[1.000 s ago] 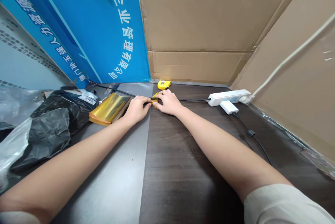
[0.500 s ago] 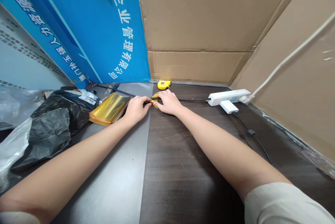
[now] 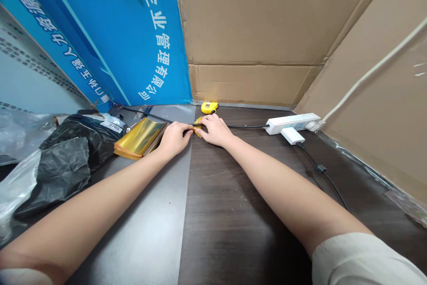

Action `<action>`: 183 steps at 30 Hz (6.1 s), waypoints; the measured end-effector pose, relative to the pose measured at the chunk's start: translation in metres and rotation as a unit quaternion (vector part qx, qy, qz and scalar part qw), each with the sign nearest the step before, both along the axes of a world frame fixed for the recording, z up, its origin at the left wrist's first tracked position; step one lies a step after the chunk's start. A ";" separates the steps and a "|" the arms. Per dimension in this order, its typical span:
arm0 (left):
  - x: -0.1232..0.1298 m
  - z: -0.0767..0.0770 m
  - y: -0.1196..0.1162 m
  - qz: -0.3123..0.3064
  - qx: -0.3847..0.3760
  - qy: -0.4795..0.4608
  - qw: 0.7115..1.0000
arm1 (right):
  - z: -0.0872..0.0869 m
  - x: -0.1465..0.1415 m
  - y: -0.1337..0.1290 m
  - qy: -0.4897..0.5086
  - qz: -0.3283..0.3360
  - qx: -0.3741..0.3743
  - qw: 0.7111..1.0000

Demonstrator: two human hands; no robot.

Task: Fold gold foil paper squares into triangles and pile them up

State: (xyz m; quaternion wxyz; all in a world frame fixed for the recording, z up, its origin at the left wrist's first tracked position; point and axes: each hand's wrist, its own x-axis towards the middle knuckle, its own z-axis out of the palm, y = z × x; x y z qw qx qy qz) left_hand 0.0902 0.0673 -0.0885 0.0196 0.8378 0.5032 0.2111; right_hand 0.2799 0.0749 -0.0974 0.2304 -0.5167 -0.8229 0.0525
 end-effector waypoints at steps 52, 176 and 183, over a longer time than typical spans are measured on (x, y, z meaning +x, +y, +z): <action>-0.107 0.072 -0.042 0.219 -0.065 -0.064 0.971 | 0.022 -0.011 -0.019 0.095 0.060 0.000 0.994; -0.087 0.017 -0.084 -0.299 -0.342 -0.493 0.741 | 0.028 0.001 -0.127 0.522 0.027 -0.337 0.783; -0.081 0.017 -0.089 -0.315 -0.284 -0.354 0.834 | 0.025 -0.001 -0.124 0.585 -0.010 -0.348 0.733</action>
